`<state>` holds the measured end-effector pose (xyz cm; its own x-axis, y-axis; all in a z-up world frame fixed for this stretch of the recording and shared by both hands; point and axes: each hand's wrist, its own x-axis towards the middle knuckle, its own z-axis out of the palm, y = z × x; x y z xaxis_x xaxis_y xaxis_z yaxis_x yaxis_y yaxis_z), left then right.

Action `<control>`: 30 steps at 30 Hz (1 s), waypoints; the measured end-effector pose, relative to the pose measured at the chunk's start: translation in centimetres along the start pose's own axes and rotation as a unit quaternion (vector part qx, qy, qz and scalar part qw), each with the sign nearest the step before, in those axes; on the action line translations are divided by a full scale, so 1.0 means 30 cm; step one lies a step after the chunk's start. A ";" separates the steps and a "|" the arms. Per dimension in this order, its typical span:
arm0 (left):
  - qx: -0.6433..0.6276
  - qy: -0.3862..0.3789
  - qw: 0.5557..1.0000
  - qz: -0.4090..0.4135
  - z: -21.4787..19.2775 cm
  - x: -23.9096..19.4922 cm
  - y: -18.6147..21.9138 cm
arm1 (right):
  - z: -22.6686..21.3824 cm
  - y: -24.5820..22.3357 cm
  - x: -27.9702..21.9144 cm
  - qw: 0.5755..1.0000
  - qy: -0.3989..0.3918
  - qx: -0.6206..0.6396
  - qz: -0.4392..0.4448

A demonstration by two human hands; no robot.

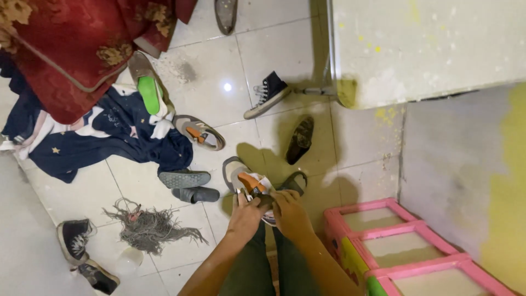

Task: The person repeatedly picks up different pairs of shoes and slippers from the floor, places them on a pink plastic crate, and then removes them again. The person handles sneakers, loafers, and slippers, moving them between the floor and the crate multiple times.

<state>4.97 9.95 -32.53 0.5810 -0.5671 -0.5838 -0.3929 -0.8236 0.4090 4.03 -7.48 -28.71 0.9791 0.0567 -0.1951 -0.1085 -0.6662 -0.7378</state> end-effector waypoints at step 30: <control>-0.351 0.157 0.892 -0.239 -0.051 -0.174 -0.273 | 0.236 -0.079 0.364 0.974 -0.194 -0.035 -0.107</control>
<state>6.25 19.68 -31.74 0.7771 -0.0326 -0.6285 0.4308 -0.7005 0.5690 13.76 -0.02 -33.65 0.8377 0.4680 -0.2816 0.1163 -0.6565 -0.7453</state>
